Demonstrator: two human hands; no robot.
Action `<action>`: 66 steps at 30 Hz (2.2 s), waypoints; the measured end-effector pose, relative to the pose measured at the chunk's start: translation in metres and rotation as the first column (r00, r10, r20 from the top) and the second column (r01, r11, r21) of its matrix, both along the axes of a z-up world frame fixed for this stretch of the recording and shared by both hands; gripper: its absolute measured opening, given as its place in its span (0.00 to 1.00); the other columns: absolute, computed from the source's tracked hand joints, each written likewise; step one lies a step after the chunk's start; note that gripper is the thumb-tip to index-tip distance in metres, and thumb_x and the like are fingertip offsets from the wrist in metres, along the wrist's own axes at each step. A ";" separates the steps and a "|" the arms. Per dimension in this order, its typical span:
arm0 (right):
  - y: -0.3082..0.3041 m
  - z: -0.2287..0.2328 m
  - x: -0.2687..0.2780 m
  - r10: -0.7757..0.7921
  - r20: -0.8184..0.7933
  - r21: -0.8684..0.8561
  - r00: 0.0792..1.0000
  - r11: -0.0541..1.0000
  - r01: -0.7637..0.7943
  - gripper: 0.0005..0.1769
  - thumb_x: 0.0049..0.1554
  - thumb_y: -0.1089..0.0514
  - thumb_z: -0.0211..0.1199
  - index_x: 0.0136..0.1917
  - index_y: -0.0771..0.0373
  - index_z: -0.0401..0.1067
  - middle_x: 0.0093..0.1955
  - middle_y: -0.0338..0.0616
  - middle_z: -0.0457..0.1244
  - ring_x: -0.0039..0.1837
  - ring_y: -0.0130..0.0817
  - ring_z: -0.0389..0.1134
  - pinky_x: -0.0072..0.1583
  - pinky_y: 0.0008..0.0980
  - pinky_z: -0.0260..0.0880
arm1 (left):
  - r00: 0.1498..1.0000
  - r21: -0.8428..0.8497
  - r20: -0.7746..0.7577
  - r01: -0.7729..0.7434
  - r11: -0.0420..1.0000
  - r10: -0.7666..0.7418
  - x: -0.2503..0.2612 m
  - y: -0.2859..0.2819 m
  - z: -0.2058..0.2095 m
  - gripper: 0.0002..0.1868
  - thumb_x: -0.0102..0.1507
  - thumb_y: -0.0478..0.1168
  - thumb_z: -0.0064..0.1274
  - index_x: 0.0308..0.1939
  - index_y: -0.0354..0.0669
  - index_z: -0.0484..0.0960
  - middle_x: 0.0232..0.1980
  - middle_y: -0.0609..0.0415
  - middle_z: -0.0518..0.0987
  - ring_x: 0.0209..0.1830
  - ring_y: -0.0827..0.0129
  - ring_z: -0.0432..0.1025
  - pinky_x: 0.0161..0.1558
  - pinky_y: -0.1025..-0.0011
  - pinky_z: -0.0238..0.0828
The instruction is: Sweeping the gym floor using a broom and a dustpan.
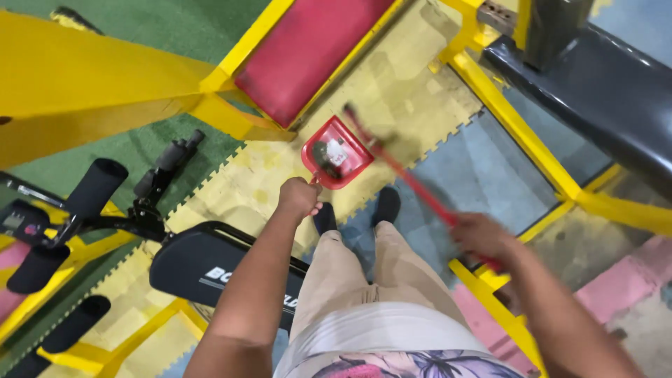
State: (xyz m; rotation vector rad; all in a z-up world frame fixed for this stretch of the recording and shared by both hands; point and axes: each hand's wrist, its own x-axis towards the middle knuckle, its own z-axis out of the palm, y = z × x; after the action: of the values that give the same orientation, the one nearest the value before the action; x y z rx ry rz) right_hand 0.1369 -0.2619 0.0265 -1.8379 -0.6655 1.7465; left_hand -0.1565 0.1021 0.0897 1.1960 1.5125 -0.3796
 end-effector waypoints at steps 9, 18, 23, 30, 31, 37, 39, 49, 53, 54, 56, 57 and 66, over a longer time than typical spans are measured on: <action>0.130 0.004 0.101 0.197 0.387 -0.427 0.901 0.904 -0.014 0.07 0.57 0.58 0.60 0.46 0.63 0.73 0.35 0.54 0.68 0.31 0.42 0.70 0.36 0.43 0.69 | 0.990 -0.085 -0.051 -0.137 0.987 0.133 0.010 0.002 -0.019 0.13 0.66 0.41 0.52 0.39 0.31 0.79 0.27 0.46 0.81 0.18 0.68 0.74 0.20 0.69 0.71; 0.073 0.023 -0.059 0.324 0.194 -0.502 0.926 0.844 -0.190 0.31 0.56 0.64 0.54 0.73 0.57 0.55 0.40 0.58 0.68 0.35 0.52 0.73 0.36 0.49 0.73 | 0.981 -0.030 -0.018 -0.193 0.981 0.192 0.027 0.003 -0.010 0.09 0.64 0.39 0.52 0.38 0.34 0.79 0.26 0.47 0.82 0.18 0.68 0.76 0.21 0.69 0.73; 0.090 0.083 0.043 0.257 0.062 -0.357 0.964 0.908 -0.219 0.19 0.58 0.59 0.60 0.63 0.56 0.73 0.32 0.43 0.61 0.30 0.33 0.60 0.33 0.36 0.60 | 0.995 -0.003 -0.022 0.094 0.996 -0.094 0.004 -0.001 -0.012 0.21 0.68 0.46 0.52 0.32 0.27 0.80 0.26 0.42 0.80 0.17 0.64 0.73 0.20 0.68 0.69; 0.151 -0.047 0.176 0.059 0.191 -0.246 0.980 0.969 -0.010 0.12 0.57 0.61 0.60 0.55 0.63 0.73 0.34 0.47 0.66 0.29 0.39 0.67 0.32 0.39 0.67 | 0.900 -0.041 0.052 -0.432 0.901 0.433 -0.049 -0.036 -0.010 0.14 0.65 0.38 0.52 0.31 0.28 0.80 0.24 0.47 0.79 0.16 0.66 0.69 0.18 0.66 0.65; 0.178 -0.034 0.171 0.065 0.188 -0.244 0.980 0.970 -0.018 0.12 0.57 0.61 0.60 0.55 0.63 0.73 0.34 0.47 0.66 0.29 0.39 0.67 0.32 0.39 0.67 | 0.897 -0.038 0.050 -0.438 0.898 0.439 -0.043 -0.036 -0.005 0.14 0.65 0.38 0.52 0.31 0.28 0.80 0.24 0.47 0.79 0.16 0.66 0.69 0.18 0.66 0.65; 0.257 -0.070 0.106 -0.126 0.380 -0.285 0.917 0.927 0.245 0.10 0.55 0.61 0.59 0.52 0.60 0.69 0.37 0.48 0.65 0.32 0.41 0.67 0.33 0.44 0.67 | 0.907 -0.002 -0.037 -0.420 0.908 0.419 -0.036 -0.051 -0.027 0.13 0.64 0.37 0.52 0.29 0.27 0.80 0.23 0.45 0.79 0.18 0.65 0.74 0.19 0.68 0.70; 0.232 -0.126 0.075 0.183 0.444 -0.301 0.877 0.952 -0.046 0.12 0.56 0.62 0.58 0.53 0.63 0.70 0.42 0.54 0.66 0.40 0.50 0.69 0.41 0.49 0.69 | 0.877 -0.062 0.047 -0.475 0.878 0.478 -0.043 -0.053 -0.049 0.13 0.64 0.38 0.53 0.30 0.28 0.80 0.23 0.46 0.78 0.17 0.64 0.72 0.18 0.67 0.68; 0.091 -0.030 0.019 0.504 0.467 -0.005 0.727 0.823 -0.568 0.29 0.51 0.60 0.64 0.67 0.56 0.68 0.46 0.61 0.69 0.45 0.60 0.70 0.44 0.50 0.72 | 0.893 -0.020 -0.099 -0.443 0.896 0.439 -0.017 -0.030 0.003 0.13 0.64 0.40 0.54 0.33 0.30 0.82 0.25 0.47 0.80 0.18 0.66 0.72 0.19 0.68 0.68; 0.144 0.075 0.084 0.295 0.104 -0.407 0.950 0.884 -0.230 0.22 0.57 0.59 0.60 0.66 0.50 0.72 0.33 0.41 0.62 0.29 0.32 0.59 0.32 0.37 0.61 | 0.914 0.006 -0.085 -0.398 0.917 0.397 -0.011 -0.036 0.003 0.14 0.64 0.40 0.54 0.31 0.29 0.84 0.24 0.47 0.82 0.16 0.66 0.73 0.21 0.68 0.72; 0.154 0.099 0.095 0.284 0.192 -0.438 0.939 0.882 -0.177 0.23 0.57 0.59 0.59 0.66 0.49 0.72 0.33 0.37 0.64 0.28 0.30 0.60 0.31 0.37 0.64 | 0.891 0.008 -0.078 -0.447 0.894 0.446 -0.009 -0.039 0.003 0.13 0.63 0.39 0.54 0.31 0.30 0.83 0.24 0.47 0.81 0.16 0.67 0.73 0.21 0.68 0.72; 0.157 0.069 0.117 0.298 0.278 -0.399 0.913 0.901 -0.173 0.21 0.59 0.57 0.59 0.66 0.52 0.70 0.32 0.42 0.63 0.28 0.35 0.61 0.32 0.39 0.64 | 0.935 0.016 -0.060 -0.350 0.937 0.351 -0.012 -0.044 -0.007 0.16 0.65 0.42 0.52 0.30 0.30 0.83 0.23 0.47 0.81 0.16 0.67 0.74 0.22 0.69 0.73; 0.157 0.054 0.127 0.312 0.358 -0.366 0.880 0.914 -0.176 0.20 0.61 0.54 0.60 0.67 0.55 0.68 0.30 0.48 0.62 0.28 0.39 0.62 0.32 0.40 0.65 | 0.966 0.020 -0.050 -0.253 0.967 0.253 -0.014 -0.048 -0.012 0.19 0.66 0.44 0.50 0.29 0.31 0.82 0.23 0.48 0.82 0.16 0.67 0.75 0.22 0.70 0.73; 0.059 -0.085 -0.045 0.494 0.315 -0.503 0.811 0.811 -0.299 0.31 0.56 0.62 0.54 0.73 0.65 0.56 0.52 0.66 0.68 0.46 0.61 0.73 0.48 0.55 0.76 | 0.998 0.100 -0.038 0.055 0.993 -0.052 -0.023 -0.061 -0.044 0.22 0.68 0.44 0.44 0.25 0.36 0.83 0.21 0.52 0.82 0.16 0.68 0.75 0.23 0.72 0.72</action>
State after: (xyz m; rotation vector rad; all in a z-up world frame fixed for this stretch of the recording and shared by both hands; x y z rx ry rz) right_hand 0.0917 -0.2025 -0.0587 -2.6050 -0.9656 1.8701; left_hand -0.1800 0.0414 0.0460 1.3174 1.5475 -0.3650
